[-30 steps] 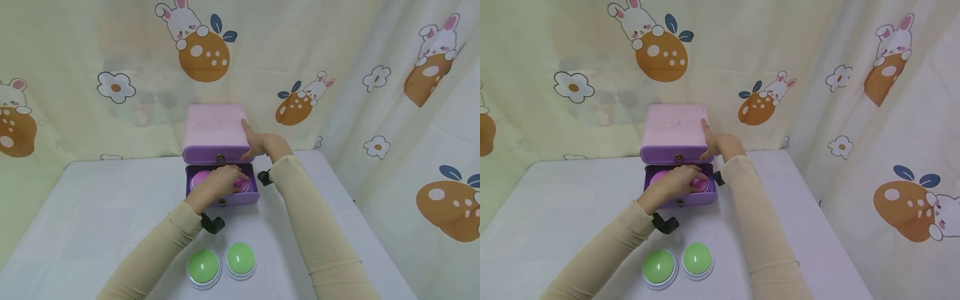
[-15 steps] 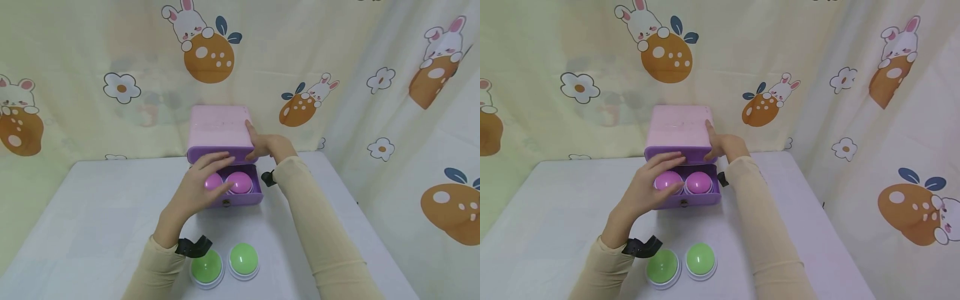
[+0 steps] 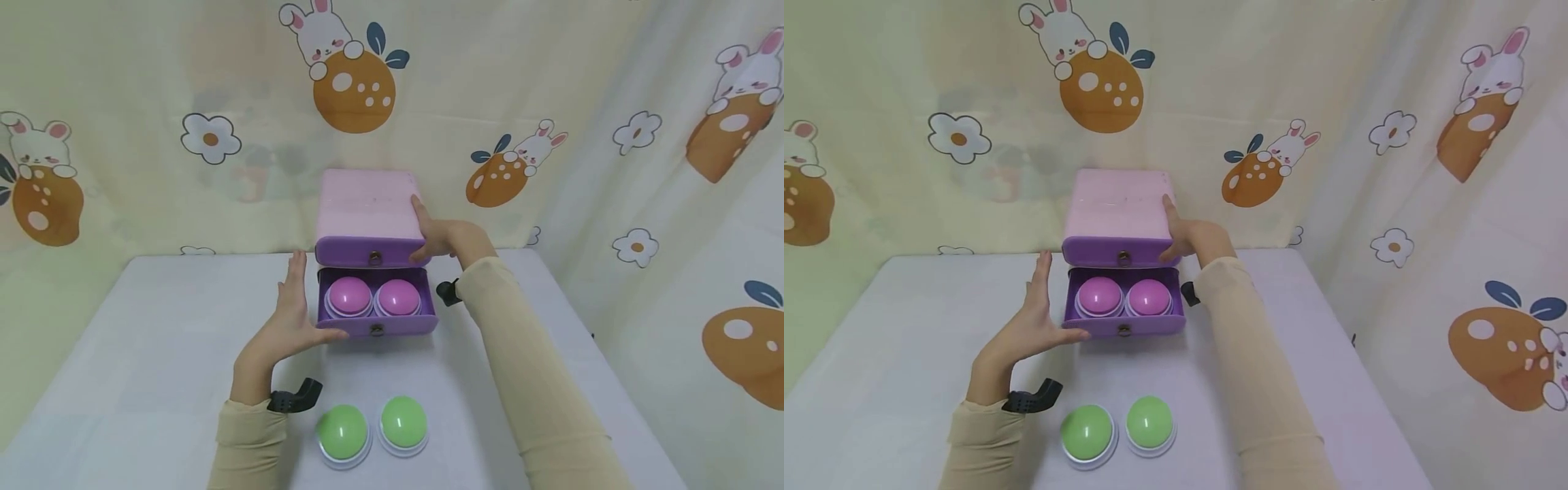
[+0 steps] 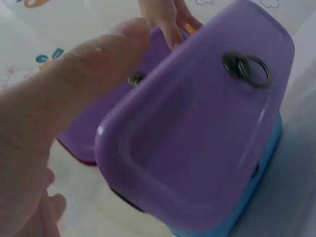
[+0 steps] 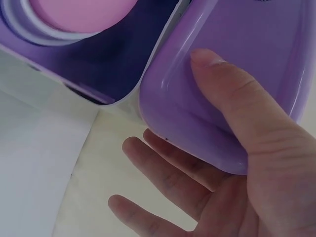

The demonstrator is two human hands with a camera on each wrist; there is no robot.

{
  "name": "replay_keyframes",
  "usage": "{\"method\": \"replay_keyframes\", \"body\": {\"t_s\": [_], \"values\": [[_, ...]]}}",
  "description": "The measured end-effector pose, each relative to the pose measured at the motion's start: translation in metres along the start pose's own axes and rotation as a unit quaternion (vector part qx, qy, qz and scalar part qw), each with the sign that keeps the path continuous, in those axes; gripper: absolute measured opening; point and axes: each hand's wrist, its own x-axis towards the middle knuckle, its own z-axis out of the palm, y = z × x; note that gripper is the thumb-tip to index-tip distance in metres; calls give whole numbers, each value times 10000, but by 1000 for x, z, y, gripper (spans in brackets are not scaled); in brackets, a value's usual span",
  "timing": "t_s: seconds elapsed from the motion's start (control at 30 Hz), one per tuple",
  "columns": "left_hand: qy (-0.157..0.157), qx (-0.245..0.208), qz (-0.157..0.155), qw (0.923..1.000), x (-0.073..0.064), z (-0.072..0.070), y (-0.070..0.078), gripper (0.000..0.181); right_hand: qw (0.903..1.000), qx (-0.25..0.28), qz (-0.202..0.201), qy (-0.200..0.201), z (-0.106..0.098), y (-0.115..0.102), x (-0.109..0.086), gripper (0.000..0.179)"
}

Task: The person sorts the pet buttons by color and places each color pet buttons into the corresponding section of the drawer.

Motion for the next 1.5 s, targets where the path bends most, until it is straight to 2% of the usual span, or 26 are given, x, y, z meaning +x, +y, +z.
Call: {"method": "replay_keyframes", "body": {"t_s": [0.17,0.3,0.47,0.83,1.03,1.5], "values": [[-482,107,-673,9965,0,8,-12,146,10000,-50,-52,-24,-2,2,-1,123],[-653,293,-812,9941,1,16,-20,146,10000,18,-57,-25,-2,2,-2,122],[-710,492,-835,9928,2,23,-26,147,9998,167,-95,-74,0,0,-2,122],[-444,557,-755,9946,4,27,-30,142,9998,161,-90,-95,0,-1,-1,122],[-285,727,-689,9946,5,27,-31,141,9998,170,-91,-107,0,0,-1,122],[-227,1002,-716,9921,8,25,-33,139,9996,221,-97,-147,0,1,0,122]]}}
